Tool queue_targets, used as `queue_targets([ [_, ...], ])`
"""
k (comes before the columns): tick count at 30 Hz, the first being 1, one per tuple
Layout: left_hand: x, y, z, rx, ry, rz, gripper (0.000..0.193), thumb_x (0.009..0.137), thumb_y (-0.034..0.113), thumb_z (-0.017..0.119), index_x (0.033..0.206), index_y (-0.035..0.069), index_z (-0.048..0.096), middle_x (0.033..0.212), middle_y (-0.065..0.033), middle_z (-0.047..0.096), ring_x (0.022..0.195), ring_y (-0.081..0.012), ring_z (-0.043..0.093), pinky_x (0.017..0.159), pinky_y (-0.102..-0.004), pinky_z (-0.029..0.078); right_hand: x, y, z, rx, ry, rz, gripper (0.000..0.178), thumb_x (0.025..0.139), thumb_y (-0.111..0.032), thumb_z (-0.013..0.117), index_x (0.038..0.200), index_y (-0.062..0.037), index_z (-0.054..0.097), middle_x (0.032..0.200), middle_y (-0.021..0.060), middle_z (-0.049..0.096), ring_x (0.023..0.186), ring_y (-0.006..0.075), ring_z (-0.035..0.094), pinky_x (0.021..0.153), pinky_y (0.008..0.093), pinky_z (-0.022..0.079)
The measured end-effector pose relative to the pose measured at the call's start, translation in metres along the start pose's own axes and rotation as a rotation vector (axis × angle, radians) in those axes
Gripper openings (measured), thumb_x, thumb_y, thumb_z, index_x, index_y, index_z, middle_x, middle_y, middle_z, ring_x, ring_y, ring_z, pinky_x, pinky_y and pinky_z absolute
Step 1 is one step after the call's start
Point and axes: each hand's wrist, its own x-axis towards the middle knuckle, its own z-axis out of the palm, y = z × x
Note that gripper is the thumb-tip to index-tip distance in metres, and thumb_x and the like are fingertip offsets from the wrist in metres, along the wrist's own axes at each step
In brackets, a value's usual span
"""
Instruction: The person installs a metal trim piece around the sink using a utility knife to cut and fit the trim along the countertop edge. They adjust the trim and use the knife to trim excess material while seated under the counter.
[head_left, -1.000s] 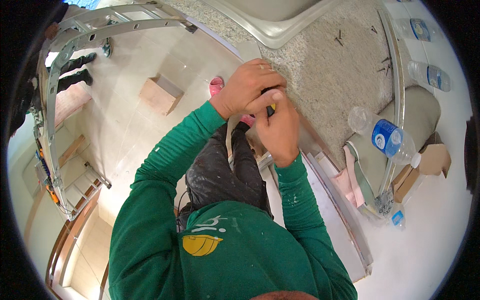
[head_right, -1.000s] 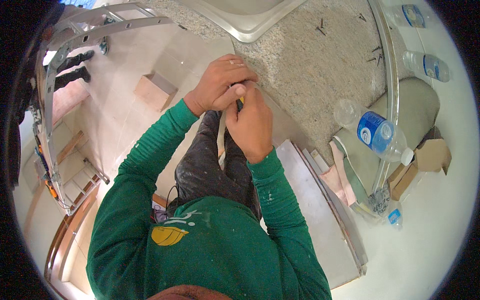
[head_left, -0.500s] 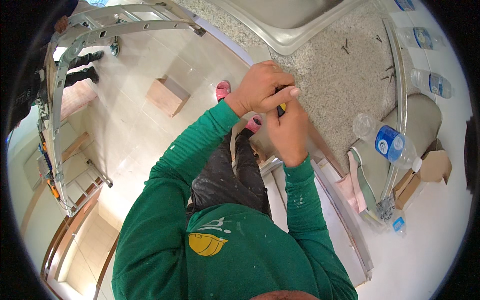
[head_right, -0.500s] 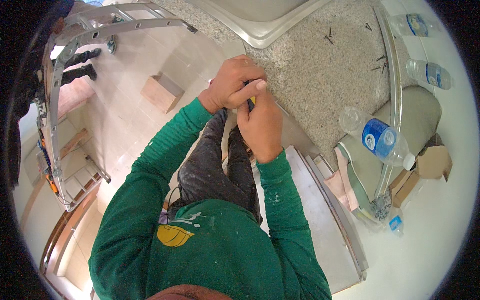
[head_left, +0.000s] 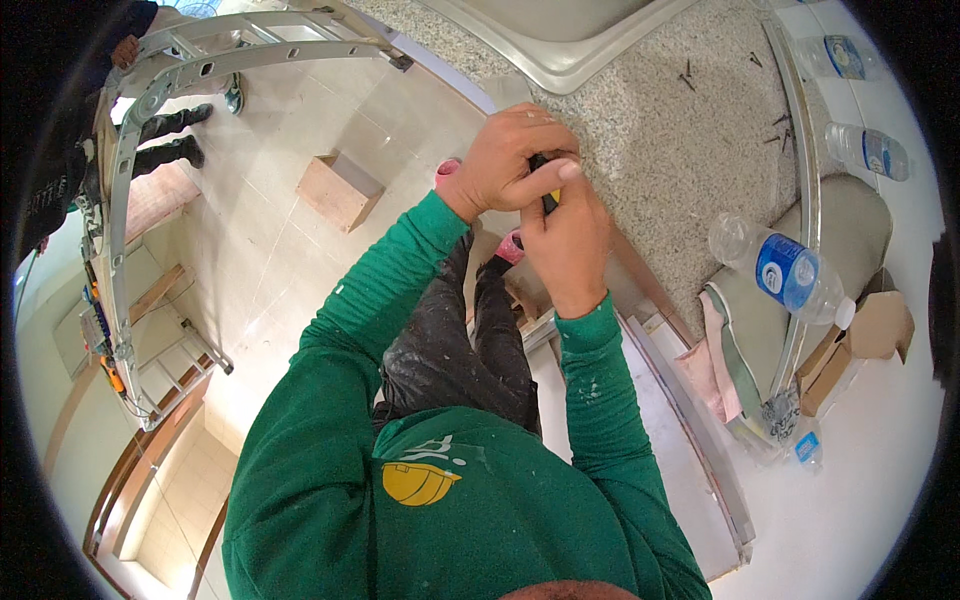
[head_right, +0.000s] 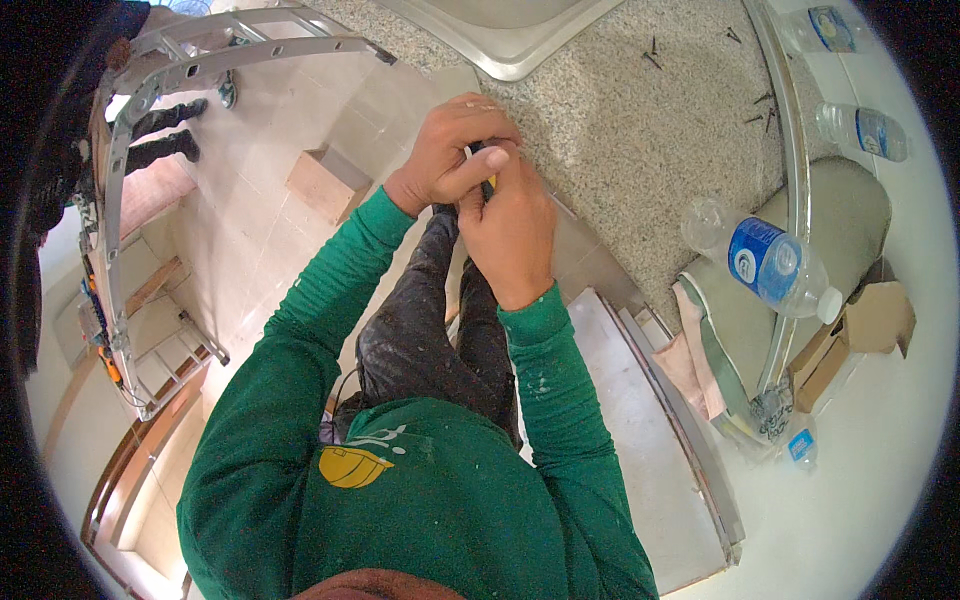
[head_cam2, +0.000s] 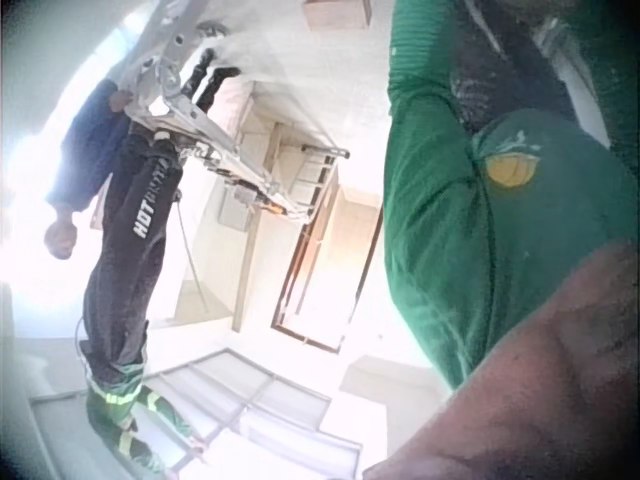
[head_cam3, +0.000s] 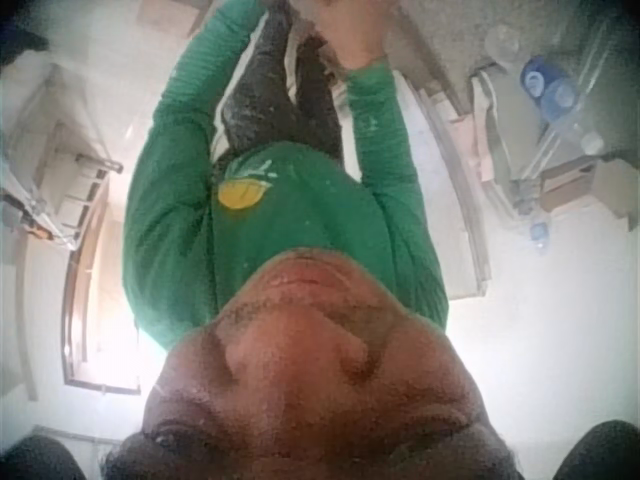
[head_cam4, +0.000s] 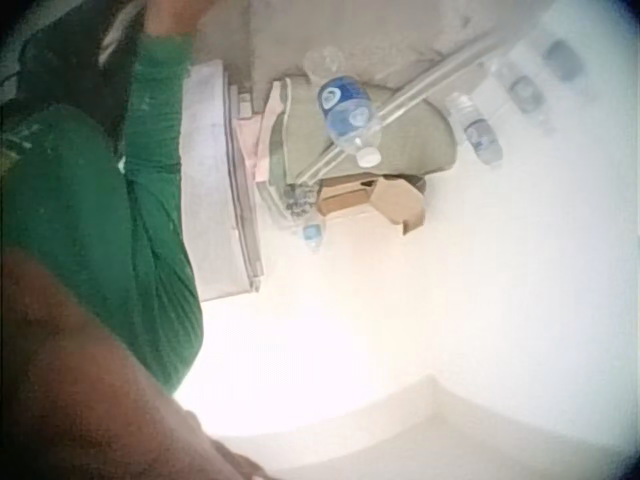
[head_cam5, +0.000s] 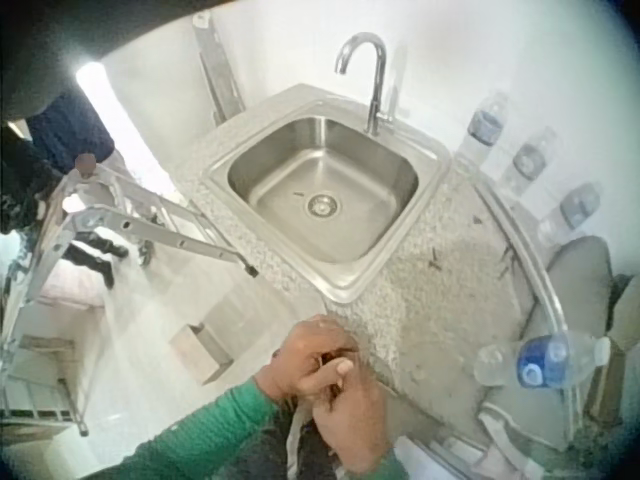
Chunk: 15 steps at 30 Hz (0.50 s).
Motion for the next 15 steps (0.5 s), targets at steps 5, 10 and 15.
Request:
queue_targets([
  [5, -0.002, -0.014, 0.004, -0.058, 0.108, 0.108, 0.044, 0.097, 0.048, 0.062, 0.089, 0.006, 0.072, 0.078, -0.0124, 0.069, 0.074, -0.0361, 0.066, 0.072, -0.0437, 0.051, 0.000, -0.008, 0.002, 0.201, 0.054, 0.019, 0.047, 0.096, -0.014, 0.069, 0.137, 0.0033, 0.054, 0.118, 0.0277, 0.067, 0.110, 0.0493, 0.067, 0.091, 0.0539, 0.055],
  [10, 0.000, -0.016, 0.009, 0.033, 0.143, 0.095, 0.062, 0.106, 0.054, 0.042, 0.088, 0.003, 0.073, 0.073, -0.0124, 0.067, 0.067, -0.0331, 0.066, 0.066, -0.0428, 0.051, -0.012, -0.004, -0.014, 0.327, 0.017, 0.025, 0.044, 0.101, -0.019, 0.066, 0.137, 0.0027, 0.055, 0.125, 0.0277, 0.061, 0.114, 0.0452, 0.063, 0.099, 0.0489, 0.051],
  [15, 0.009, -0.004, 0.019, 0.039, 0.285, 0.068, 0.060, 0.110, 0.044, 0.035, 0.077, 0.005, 0.066, 0.066, -0.0107, 0.062, 0.061, -0.0319, 0.061, 0.061, -0.0424, 0.050, -0.020, 0.004, -0.031, 0.042, 0.485, -0.307, 0.036, 0.104, -0.022, 0.063, 0.132, -0.0005, 0.059, 0.131, 0.0241, 0.058, 0.118, 0.0407, 0.054, 0.102, 0.0520, 0.045],
])
